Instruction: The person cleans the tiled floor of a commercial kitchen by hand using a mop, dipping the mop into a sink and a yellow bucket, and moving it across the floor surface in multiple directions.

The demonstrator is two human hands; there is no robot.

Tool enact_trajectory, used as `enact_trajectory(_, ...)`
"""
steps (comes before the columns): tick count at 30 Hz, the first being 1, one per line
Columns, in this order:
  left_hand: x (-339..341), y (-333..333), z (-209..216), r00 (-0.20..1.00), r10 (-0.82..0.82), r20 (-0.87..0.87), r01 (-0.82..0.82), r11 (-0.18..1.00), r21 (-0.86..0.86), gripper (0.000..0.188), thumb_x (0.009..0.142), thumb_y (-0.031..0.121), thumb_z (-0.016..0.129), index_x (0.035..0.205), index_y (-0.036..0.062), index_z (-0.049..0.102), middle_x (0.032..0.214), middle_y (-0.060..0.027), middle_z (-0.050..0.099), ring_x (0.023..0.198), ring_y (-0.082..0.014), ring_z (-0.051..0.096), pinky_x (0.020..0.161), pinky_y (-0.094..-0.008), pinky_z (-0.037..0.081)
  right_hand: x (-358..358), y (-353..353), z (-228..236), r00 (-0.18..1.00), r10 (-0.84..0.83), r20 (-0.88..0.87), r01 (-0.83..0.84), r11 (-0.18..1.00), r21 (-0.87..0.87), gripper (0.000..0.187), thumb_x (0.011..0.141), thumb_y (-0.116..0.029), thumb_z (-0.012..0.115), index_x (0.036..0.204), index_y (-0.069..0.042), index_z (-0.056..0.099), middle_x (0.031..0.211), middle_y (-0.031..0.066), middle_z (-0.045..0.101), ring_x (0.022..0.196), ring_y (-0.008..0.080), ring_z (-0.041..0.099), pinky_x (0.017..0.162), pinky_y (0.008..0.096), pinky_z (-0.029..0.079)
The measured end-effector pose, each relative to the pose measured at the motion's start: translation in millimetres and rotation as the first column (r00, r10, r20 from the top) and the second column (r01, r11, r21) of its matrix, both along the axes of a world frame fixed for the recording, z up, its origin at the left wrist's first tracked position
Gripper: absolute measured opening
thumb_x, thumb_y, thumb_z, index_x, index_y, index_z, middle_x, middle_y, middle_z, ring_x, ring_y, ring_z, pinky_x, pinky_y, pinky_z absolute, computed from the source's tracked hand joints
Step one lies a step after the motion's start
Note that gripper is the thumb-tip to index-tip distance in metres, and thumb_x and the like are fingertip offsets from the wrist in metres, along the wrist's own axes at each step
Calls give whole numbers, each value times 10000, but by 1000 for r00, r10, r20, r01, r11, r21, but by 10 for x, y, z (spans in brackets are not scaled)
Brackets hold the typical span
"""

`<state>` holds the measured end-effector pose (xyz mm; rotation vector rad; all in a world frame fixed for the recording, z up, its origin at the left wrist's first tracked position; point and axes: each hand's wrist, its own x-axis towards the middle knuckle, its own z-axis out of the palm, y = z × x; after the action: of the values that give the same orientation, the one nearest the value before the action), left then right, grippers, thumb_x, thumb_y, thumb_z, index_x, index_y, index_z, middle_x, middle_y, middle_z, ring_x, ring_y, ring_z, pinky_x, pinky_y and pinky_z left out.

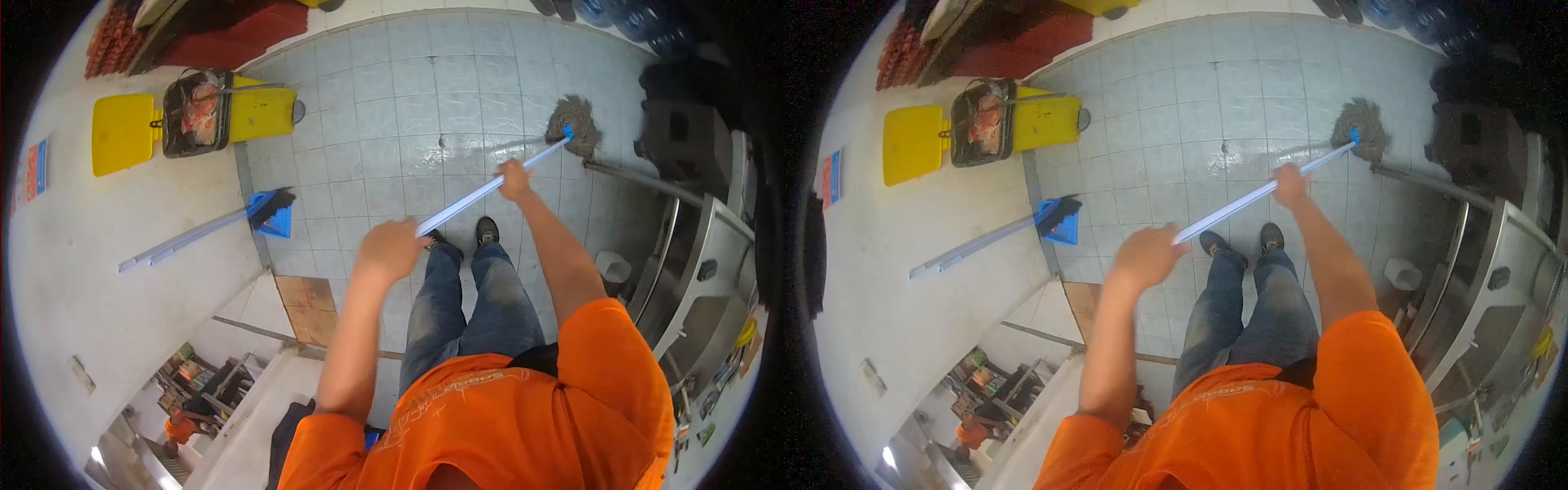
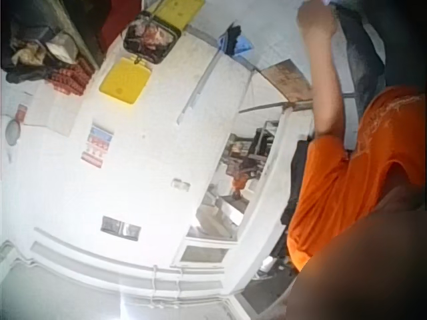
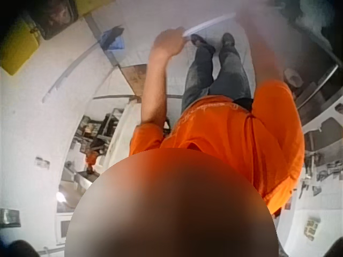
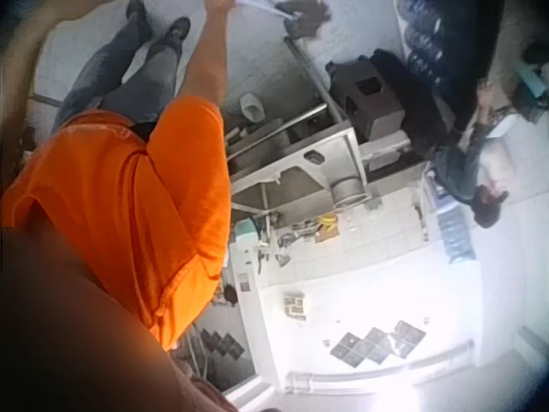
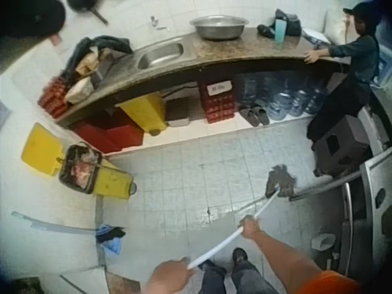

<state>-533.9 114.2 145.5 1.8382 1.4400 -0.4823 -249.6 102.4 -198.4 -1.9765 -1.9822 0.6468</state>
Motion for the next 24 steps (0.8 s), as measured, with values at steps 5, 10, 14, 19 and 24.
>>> enact_trajectory(5,-922,85,1335,942,125,-313,-43,966,256,210,834,219,662,938,43,616,732,-204,626,730,-401,616,640,-491,472,-2050,623,400,805,359,-472,-200,914,354,115,615,-76,685,695,-126,619,754,122,596,852,373,562,831,489,422)
enact_trajectory(10,-714,498,1674,758,247,-604,102,870,483,253,727,165,745,903,8,655,776,-214,637,755,-401,618,653,-458,482,-3880,1915,869,704,448,-551,-392,892,225,128,736,-170,680,707,-99,577,868,141,604,871,356,574,757,494,444)
enact_trajectory(14,-334,1101,1164,702,187,-687,87,935,344,270,694,112,747,917,-12,656,934,-205,643,918,-385,586,772,-427,471,-3857,2316,697,769,281,-574,-391,917,-76,185,785,-240,667,757,-73,592,921,158,635,892,393,596,720,538,443)
enact_trajectory(19,-400,847,2035,863,65,-502,156,910,385,266,677,67,712,921,-3,631,936,-162,589,925,-362,526,800,-426,440,-3192,1753,1262,691,434,-578,-440,887,141,124,729,-168,651,783,-72,597,828,172,634,868,409,599,730,513,454)
enact_trajectory(24,71,853,2189,927,-172,-334,179,984,-12,274,684,95,715,946,39,656,839,-130,608,831,-362,574,726,-455,446,-1476,271,1337,794,188,-578,-79,975,207,138,645,-78,667,777,-63,632,753,159,620,781,375,595,686,461,454)
